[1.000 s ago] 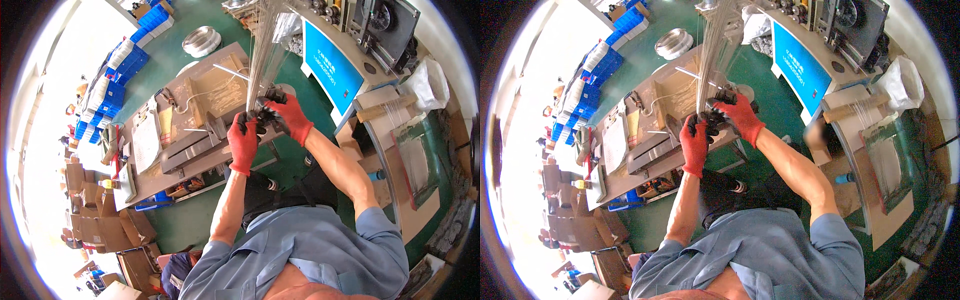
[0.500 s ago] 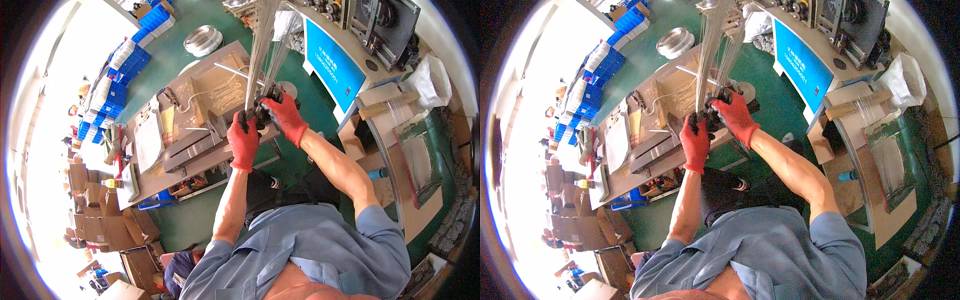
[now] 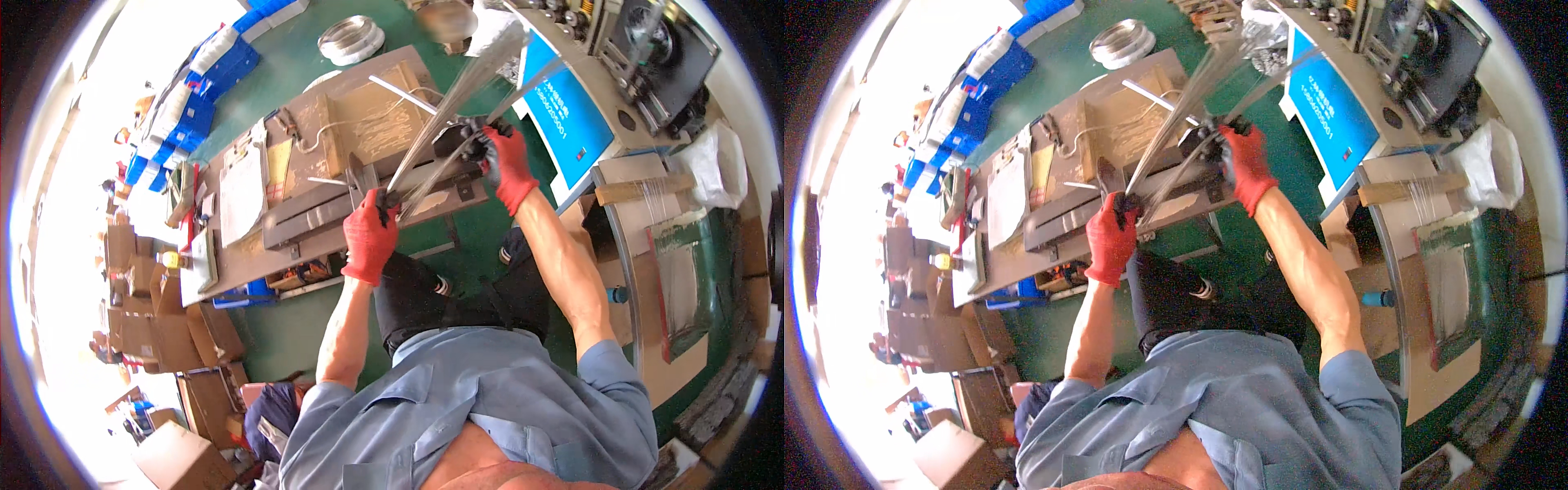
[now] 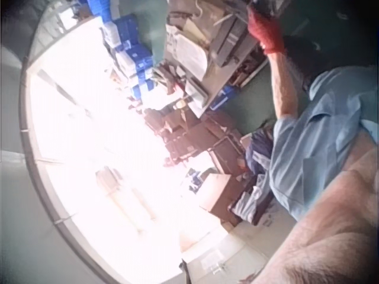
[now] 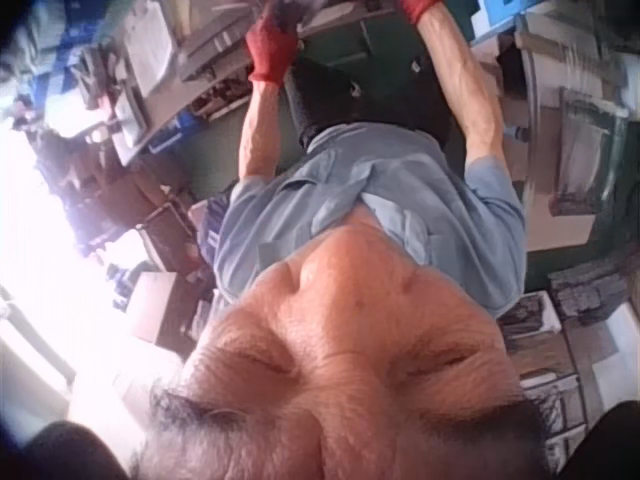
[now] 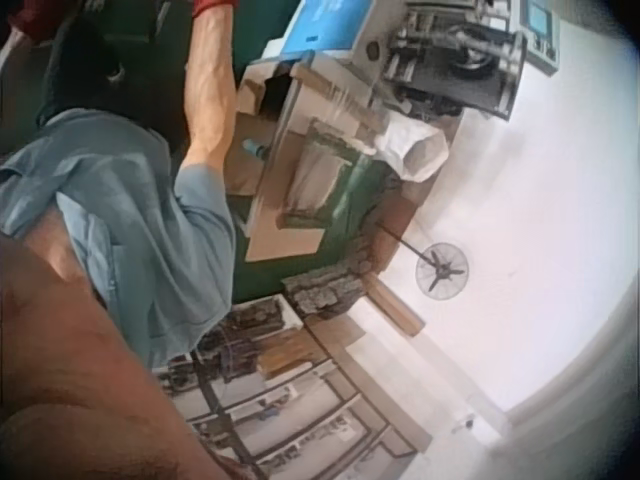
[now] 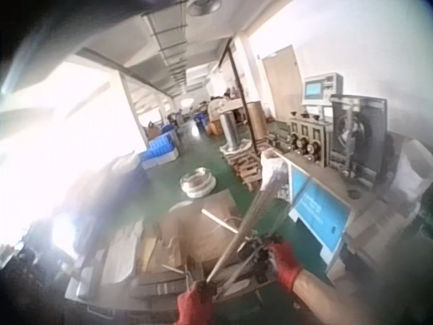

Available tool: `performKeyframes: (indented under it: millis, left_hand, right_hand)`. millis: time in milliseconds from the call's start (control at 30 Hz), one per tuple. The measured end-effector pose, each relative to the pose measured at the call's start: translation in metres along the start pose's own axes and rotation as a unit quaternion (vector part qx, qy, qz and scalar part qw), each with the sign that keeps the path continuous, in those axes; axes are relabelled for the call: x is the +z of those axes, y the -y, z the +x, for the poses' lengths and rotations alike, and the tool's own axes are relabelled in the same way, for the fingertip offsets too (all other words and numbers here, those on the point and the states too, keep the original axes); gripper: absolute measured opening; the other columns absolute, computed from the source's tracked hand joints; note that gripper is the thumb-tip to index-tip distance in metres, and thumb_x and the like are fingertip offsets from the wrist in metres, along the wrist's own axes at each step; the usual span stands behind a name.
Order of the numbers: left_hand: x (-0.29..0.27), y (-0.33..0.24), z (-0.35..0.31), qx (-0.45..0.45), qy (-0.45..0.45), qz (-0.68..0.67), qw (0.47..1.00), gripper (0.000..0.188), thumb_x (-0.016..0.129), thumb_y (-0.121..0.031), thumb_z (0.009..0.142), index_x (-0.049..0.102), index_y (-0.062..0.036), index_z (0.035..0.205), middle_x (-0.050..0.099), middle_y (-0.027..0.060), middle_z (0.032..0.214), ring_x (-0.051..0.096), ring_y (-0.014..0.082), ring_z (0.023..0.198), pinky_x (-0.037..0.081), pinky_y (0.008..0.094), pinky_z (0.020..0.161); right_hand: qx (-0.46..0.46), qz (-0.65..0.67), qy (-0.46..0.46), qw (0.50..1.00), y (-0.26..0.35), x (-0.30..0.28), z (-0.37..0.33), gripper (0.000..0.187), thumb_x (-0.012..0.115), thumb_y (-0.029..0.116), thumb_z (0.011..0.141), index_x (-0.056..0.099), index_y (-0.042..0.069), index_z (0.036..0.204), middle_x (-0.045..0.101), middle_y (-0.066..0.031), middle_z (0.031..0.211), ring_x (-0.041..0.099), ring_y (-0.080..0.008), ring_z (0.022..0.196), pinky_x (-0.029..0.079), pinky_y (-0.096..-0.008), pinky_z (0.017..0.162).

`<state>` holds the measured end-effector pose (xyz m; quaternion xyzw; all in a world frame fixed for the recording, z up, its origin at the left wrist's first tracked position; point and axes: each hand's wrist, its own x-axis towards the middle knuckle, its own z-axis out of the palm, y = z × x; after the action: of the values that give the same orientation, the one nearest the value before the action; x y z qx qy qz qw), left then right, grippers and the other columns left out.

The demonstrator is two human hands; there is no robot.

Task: The person uses a manual bench cutter to slice a bundle of thin metal rods into shorter segments. They repeatedly feed the rods into the cutting mechanism, operate the lever to sever them, and then place the cut pieces into a cardboard box. The process involves handling the metal rods and operating the cutting tool in a repetitive cycle.

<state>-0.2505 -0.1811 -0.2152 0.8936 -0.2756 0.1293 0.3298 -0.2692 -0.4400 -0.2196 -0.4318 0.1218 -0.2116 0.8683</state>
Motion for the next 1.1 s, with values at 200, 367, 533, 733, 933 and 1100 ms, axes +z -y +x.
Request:
performKeyframes:
  millis: [200, 367, 533, 733, 933, 1100]
  left_hand:
    - [-0.055, 0.028, -0.039, -0.103, 0.01, 0.086, 0.991, 0.027, 0.068, -0.015, 0.082, 0.06, -0.0076, 0.106, 0.067, 0.0152, 0.087, 0.065, 0.034, 0.077, 0.051, 0.0413, 0.066]
    - [-0.108, 0.082, -0.083, -0.133, -0.106, 0.098, 0.981, 0.024, 0.067, -0.011, 0.083, 0.06, -0.0085, 0.106, 0.067, 0.0122, 0.081, 0.066, 0.031, 0.072, 0.05, 0.0379, 0.063]
    - [-0.128, 0.144, -0.103, -0.23, -0.165, 0.056, 0.957, 0.013, 0.059, -0.015, 0.09, 0.063, -0.0055, 0.098, 0.067, 0.0135, 0.077, 0.065, 0.0262, 0.066, 0.049, 0.0364, 0.061]
    - [-0.101, 0.195, -0.102, -0.385, -0.12, -0.221, 0.888, 0.021, 0.057, -0.023, 0.093, 0.065, -0.0028, 0.091, 0.062, 0.0044, 0.069, 0.055, 0.0113, 0.057, 0.043, 0.0273, 0.052]
    - [-0.089, 0.229, -0.095, -0.429, -0.019, -0.385, 0.817, 0.019, 0.057, -0.019, 0.095, 0.063, 0.0001, 0.094, 0.067, 0.0066, 0.077, 0.063, 0.0156, 0.062, 0.051, 0.0282, 0.056]
    - [-0.106, 0.226, -0.08, -0.431, 0.056, -0.364, 0.824, 0.027, 0.065, -0.026, 0.089, 0.065, -0.0003, 0.097, 0.065, 0.0056, 0.077, 0.06, 0.0125, 0.065, 0.048, 0.0276, 0.058]
  right_hand:
    - [0.055, 0.048, -0.007, 0.997, -0.013, -0.008, 0.01, 0.014, 0.061, 0.016, 0.094, 0.065, 0.003, 0.098, 0.065, -0.0055, 0.08, 0.055, -0.0097, 0.056, 0.051, -0.0251, 0.053]
    - [0.022, -0.072, -0.037, 0.996, -0.031, -0.027, 0.023, 0.017, 0.063, 0.027, 0.09, 0.068, 0.011, 0.087, 0.064, 0.0004, 0.069, 0.057, -0.009, 0.053, 0.031, -0.0233, 0.038]
    - [0.037, -0.001, 0.021, 0.999, -0.024, -0.013, 0.024, 0.013, 0.065, 0.02, 0.091, 0.066, 0.007, 0.094, 0.066, -0.0012, 0.077, 0.057, -0.0072, 0.057, 0.042, -0.0206, 0.045]
    - [0.025, -0.005, 0.064, 0.998, -0.013, -0.001, 0.024, 0.014, 0.066, 0.015, 0.09, 0.065, 0.003, 0.097, 0.066, -0.0046, 0.083, 0.056, -0.0094, 0.058, 0.049, -0.0254, 0.053]
    - [-0.02, -0.083, 0.01, 0.996, 0.014, 0.024, 0.005, 0.018, 0.062, 0.015, 0.094, 0.063, 0.001, 0.104, 0.063, -0.0025, 0.081, 0.051, -0.0079, 0.06, 0.042, -0.0229, 0.054]
    - [-0.048, -0.106, 0.049, 0.992, 0.03, 0.041, -0.006, 0.02, 0.063, 0.015, 0.094, 0.064, -0.001, 0.106, 0.063, -0.0036, 0.083, 0.053, -0.0088, 0.063, 0.044, -0.0234, 0.057]
